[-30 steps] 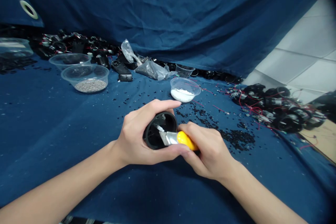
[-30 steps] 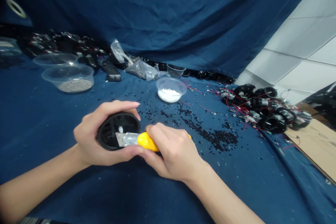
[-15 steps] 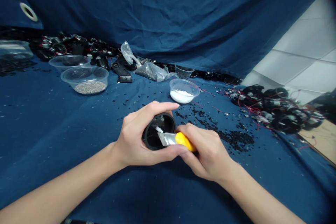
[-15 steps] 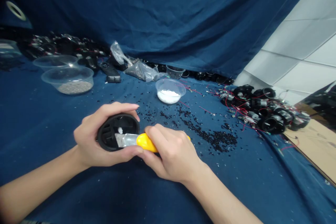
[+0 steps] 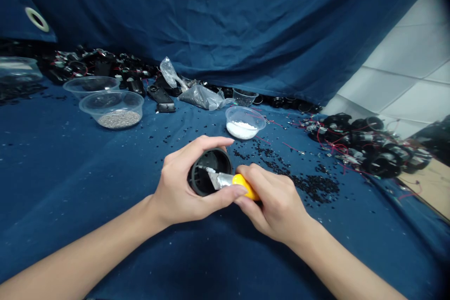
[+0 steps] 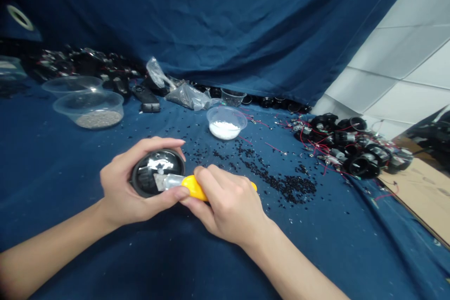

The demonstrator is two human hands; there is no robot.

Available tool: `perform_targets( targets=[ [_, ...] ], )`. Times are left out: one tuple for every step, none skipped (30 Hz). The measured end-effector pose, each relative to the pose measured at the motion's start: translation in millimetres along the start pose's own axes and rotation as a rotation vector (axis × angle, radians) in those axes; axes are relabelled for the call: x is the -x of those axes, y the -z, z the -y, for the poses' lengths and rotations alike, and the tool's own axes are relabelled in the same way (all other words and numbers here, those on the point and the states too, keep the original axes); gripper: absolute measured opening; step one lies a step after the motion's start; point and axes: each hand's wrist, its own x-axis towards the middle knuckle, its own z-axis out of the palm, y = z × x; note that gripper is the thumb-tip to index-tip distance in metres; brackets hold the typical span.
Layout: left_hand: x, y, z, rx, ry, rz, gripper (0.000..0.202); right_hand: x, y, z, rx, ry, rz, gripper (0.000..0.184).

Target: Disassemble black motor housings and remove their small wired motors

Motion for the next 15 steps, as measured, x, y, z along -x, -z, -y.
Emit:
perform_targets(
  targets=[
    [0.5, -0.1, 0.0, -0.002, 0.015, -0.003, 0.052, -0.1, 0.2, 0.3, 0.004, -0.001, -0.002, 0.031],
    [1.0, -0.3, -0.1, -0.008, 0.033, -0.003, 0.053, -0.3, 0.3, 0.6, 0.007, -0.003, -0.004, 0.031],
    [1.5, -0.5, -0.2, -0.017, 0.051, -0.003, 0.053, -0.7, 0.4, 1.0, 0.011, -0.006, -0.007, 0.031],
    [1.8, -0.7, -0.5, -0.027, 0.068, -0.001, 0.053, -1.0, 0.4, 1.3, 0.014, -0.008, -0.011, 0.031],
    [2.0, -1.0, -1.0, -0.037, 0.086, 0.001, 0.052, -1.5, 0.3, 1.4, 0.018, -0.008, -0.017, 0.031],
    [2.1, -1.3, -1.6, -0.046, 0.101, 0.002, 0.051, -2.0, 0.0, 1.4, 0.023, -0.008, -0.023, 0.032],
    [2.2, -1.6, -2.2, -0.054, 0.114, 0.004, 0.05, -2.4, -0.3, 1.2, 0.026, -0.007, -0.029, 0.032],
    [2.2, -1.9, -2.8, -0.057, 0.123, 0.004, 0.049, -2.8, -0.7, 0.9, 0.03, -0.007, -0.033, 0.033],
    [2.3, -2.1, -3.3, -0.057, 0.131, 0.003, 0.048, -3.0, -1.2, 0.5, 0.033, -0.007, -0.034, 0.033],
    [2.4, -2.3, -3.6, -0.058, 0.139, 0.002, 0.047, -3.2, -1.6, 0.2, 0.035, -0.007, -0.035, 0.033],
    [2.5, -2.3, -3.6, -0.059, 0.145, 0.003, 0.047, -3.3, -1.9, -0.1, 0.036, -0.007, -0.034, 0.033],
    [2.6, -2.3, -3.3, -0.061, 0.151, 0.007, 0.046, -3.2, -2.2, -0.3, 0.035, -0.009, -0.031, 0.032],
    [2.7, -2.2, -2.7, -0.06, 0.153, 0.01, 0.046, -3.1, -2.3, -0.3, 0.033, -0.011, -0.028, 0.032],
    [2.7, -1.9, -1.8, -0.057, 0.151, 0.014, 0.047, -2.9, -2.3, -0.1, 0.029, -0.014, -0.023, 0.032],
    [2.6, -1.5, -0.6, -0.05, 0.146, 0.021, 0.049, -2.6, -2.3, 0.3, 0.025, -0.019, -0.016, 0.032]
  ],
)
